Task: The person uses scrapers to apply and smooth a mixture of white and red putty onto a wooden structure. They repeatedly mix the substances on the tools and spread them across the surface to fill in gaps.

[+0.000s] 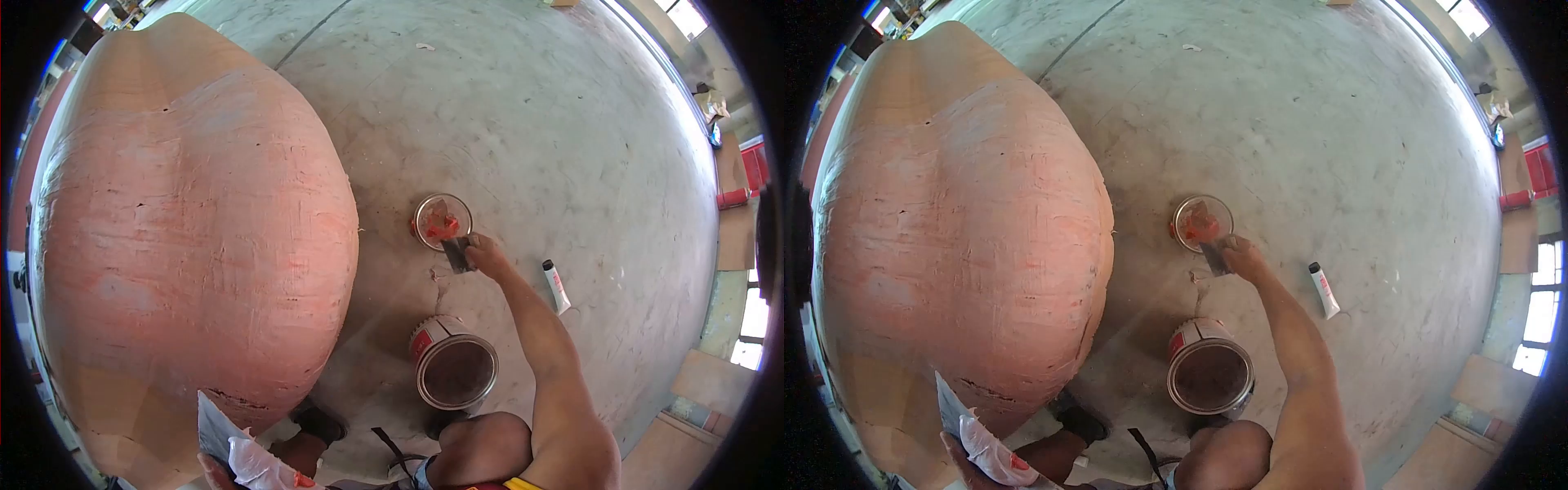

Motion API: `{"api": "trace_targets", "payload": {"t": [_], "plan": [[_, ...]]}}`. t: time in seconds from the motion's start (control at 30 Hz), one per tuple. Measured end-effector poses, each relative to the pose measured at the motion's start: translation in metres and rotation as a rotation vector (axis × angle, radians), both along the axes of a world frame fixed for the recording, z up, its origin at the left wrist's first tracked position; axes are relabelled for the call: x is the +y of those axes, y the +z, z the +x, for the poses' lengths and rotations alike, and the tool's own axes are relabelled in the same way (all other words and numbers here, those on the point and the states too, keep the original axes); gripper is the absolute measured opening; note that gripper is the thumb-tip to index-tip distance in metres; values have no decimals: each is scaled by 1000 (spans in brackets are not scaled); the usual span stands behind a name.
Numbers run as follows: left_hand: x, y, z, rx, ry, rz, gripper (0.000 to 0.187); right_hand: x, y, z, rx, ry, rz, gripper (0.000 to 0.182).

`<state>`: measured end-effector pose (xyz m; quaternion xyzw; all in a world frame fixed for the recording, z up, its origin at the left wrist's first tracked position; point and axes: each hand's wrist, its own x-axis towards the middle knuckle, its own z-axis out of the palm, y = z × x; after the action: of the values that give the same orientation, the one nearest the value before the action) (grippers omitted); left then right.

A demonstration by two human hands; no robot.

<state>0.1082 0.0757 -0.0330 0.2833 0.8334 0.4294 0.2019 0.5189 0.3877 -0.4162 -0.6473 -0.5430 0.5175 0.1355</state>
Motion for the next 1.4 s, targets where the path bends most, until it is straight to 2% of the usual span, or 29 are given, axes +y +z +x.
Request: {"api": "trace_targets", "payload": {"t": [0.1, 0.13, 0.23, 0.3, 0.37, 0.4, 0.5, 0.6, 0.67, 0.77, 0.8, 0.87, 0.9, 0.93, 1.0, 1.07, 1.1, 1.2, 1.23, 1.3, 1.37, 1.4], "plan": [[13, 1, 8, -134, 158, 35, 77, -6, 41, -1, -216, 109, 86, 44], [17, 1, 10, -194, 230, 51, 78, -5, 37, 2, -220, 104, 68, 44], [20, 3, 10, -114, -15, -9, 84, -2, 22, 22, -190, 98, 56, 44], [17, 2, 10, 97, -122, -134, 94, 4, 14, 26, -112, 108, 96, 45], [17, 3, 12, 184, -180, -221, 103, 10, 10, 22, 81, 100, -59, 46], [22, 7, 13, 169, -185, -243, 106, 12, 9, 21, 179, 92, -135, 47], [18, -1, 18, 249, -104, -239, 110, 19, 13, 22, 74, 163, -140, 48], [22, -1, 25, 302, -68, -209, 106, 32, 40, 27, 70, 171, -50, 48], [21, -2, 24, 318, -72, -198, 104, 26, 19, 41, 80, 80, 79, 48], [13, -7, 20, 324, -91, -208, 101, 16, 38, 29, 165, -7, 60, 46], [16, -1, 18, 299, -133, -235, 101, 7, 48, 21, 203, -35, 14, 45], [37, 12, 24, 20, 25, -159, 101, -5, 34, 13, 199, 69, -89, 41], [60, 21, 37, -234, 224, -58, 101, -11, 25, 9, 199, 120, -139, 40], [72, 25, 43, -487, 421, 47, 102, -18, 21, 2, 343, -11, -262, 37], [31, 7, 29, 6, 69, -131, 102, -28, 12, -13, 632, -275, -507, 32], [11, -1, 20, 256, -106, -217, 102, -27, -1, -23, 732, -502, -506, 21], [9, -2, 17, 260, -107, -219, 103, -28, -5, -27, 782, -618, -506, 16], [9, -2, 16, 160, -27, -145, 103, -22, -13, -20, 885, -639, -447, 17], [11, -3, 15, 105, 14, -101, 103, -23, 0, -21, 816, -646, -434, 18], [15, 5, 13, 181, -101, -221, 99, -21, 27, -22, 674, -643, -405, 20], [24, 12, 14, -53, 45, -146, 96, -18, 27, -22, 644, -550, -352, 24], [36, 14, 19, -322, 248, -6, 96, -18, 26, -22, 629, -505, -328, 26]]}}
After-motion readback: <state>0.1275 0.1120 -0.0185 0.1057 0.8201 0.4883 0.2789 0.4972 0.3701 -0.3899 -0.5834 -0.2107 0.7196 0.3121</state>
